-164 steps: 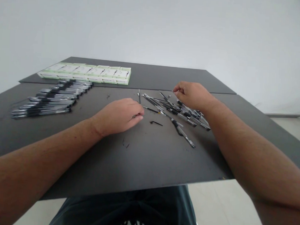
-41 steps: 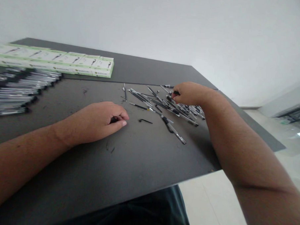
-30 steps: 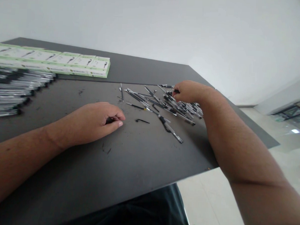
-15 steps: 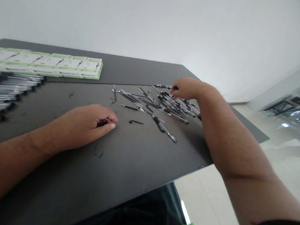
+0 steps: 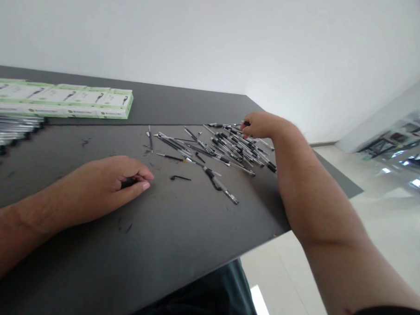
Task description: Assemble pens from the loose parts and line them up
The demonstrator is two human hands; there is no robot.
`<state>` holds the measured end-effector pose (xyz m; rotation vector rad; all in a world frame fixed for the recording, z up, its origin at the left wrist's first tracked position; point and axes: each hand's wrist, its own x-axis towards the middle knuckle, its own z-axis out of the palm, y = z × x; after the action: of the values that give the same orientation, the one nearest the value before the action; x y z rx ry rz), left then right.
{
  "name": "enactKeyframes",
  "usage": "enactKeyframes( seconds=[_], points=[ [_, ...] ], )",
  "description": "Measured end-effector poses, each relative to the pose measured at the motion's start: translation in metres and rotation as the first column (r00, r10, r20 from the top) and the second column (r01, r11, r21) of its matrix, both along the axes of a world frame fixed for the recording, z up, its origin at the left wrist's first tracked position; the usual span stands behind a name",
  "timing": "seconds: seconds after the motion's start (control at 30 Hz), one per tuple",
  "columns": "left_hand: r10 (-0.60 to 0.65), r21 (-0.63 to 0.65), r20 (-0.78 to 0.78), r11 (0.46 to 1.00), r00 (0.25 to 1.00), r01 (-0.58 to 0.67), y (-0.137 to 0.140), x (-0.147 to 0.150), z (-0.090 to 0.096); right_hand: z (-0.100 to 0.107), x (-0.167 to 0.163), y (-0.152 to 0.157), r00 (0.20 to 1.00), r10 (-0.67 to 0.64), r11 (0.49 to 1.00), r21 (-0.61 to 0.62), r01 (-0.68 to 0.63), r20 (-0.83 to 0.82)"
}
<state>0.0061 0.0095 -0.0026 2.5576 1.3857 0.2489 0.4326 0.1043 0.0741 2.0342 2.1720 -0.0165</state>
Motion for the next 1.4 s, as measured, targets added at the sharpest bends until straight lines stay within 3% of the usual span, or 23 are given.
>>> enactKeyframes(
  seconds=[0.83,1.4],
  points=[
    [0.038,-0.027,0.043,0.999,0.998,-0.037,-0.001,0.002,0.004,-0.012,-0.007,0.005,0.998,0.020,0.993,-0.111,-0.025,-0.052],
    [0.010,-0.030,0.018,1.000,1.000,-0.009,0.000,-0.002,0.001,-0.014,-0.028,0.002,0.991,0.109,0.992,-0.050,-0.112,-0.075]
  ],
)
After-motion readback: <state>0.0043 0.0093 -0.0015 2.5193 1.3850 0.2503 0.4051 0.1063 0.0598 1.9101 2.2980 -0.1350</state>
